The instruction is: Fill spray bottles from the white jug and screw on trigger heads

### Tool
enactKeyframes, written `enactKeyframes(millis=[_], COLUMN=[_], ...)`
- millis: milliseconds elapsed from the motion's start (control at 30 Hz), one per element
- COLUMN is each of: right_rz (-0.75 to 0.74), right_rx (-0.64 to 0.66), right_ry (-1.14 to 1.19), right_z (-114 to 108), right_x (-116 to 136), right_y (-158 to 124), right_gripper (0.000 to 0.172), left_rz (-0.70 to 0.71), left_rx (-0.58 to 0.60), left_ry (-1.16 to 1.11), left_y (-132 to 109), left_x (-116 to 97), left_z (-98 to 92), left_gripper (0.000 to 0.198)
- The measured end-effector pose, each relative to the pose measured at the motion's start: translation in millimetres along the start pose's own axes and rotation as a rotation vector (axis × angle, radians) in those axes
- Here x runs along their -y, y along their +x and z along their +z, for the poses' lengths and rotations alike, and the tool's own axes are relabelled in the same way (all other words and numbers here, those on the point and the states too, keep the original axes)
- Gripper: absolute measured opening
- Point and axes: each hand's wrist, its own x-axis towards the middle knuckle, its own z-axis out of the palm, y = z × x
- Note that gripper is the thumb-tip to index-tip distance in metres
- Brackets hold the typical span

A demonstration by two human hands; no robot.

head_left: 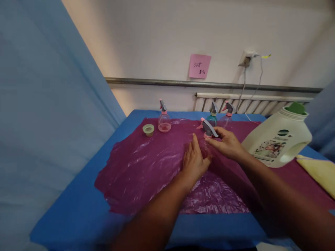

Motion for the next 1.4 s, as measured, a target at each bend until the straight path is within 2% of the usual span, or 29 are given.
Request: enactKeyframes(millis=[133, 200, 300, 433, 633, 800, 933, 1067, 1133, 1233, 1300, 1400], right_rz=[0.0, 0.004, 0.009, 0.029, 0.066, 0.079, 0.063, -0.009, -0.047, -0.09, -0.063, 0.102], right_rx=[-0.073, -0.086, -0.061, -0.076, -0.078, -0.084, -0.089, -0.113, -0.148, -0.229, -0.297, -0.349], right_ry=[0.007, 0.022, -0.052, -0.114, -0.135, -0.162, -0.19, -0.238, -0.279, -0.347, -0.442, -0.629], right_z=[-1.2, 2.1, 14.6, 42.7, 87.1, 113.7, 123.1, 108.6, 88.1, 44.5, 14.4, -17.1], right_x=[-1.6, -1.2, 0.2, -1.0, -12.2, -26.8, -36.1, -35.3, -30.9, -24.1, -23.1, -28.9], right_y=[25.2, 45.7, 81.9, 126.7, 162.2, 171.5, 170.9, 162.1, 157.7, 156.2, 157.8, 157.7], right_gripper=[0.035, 0.036, 0.036, 0.033, 0.031, 0.033, 0.038, 0.054, 0.053, 0.051, 0.054, 0.061], left_rz=[0.025, 0.032, 0.031, 0.046, 0.051, 0.048, 0.048, 0.062, 0.073, 0.088, 0.095, 0.097], left_rx=[-0.116, -0.136, -0.055, 0.069, 0.138, 0.153, 0.149, 0.141, 0.135, 0.129, 0.123, 0.115], left_ry=[-0.019, -0.006, 0.075, 0.186, 0.235, 0.239, 0.239, 0.227, 0.213, 0.192, 0.179, 0.167], left_y=[-3.8, -5.2, -7.3, -8.4, -6.6, -6.9, -6.7, -6.1, -6.2, -6.6, -6.5, -5.4], left_x=[-6.3, -9.5, -10.7, -7.8, -4.8, -2.0, -0.7, 0.5, 1.4, 3.2, 4.3, 5.1], left_z=[-1.5, -4.4, -9.2, -12.8, -13.9, -12.1, -11.8, -11.4, -10.1, -7.7, -6.5, -6.4], left_gripper=[0.11, 0.089, 0.048, 0.022, 0.017, 0.018, 0.017, 0.018, 0.02, 0.02, 0.018, 0.016])
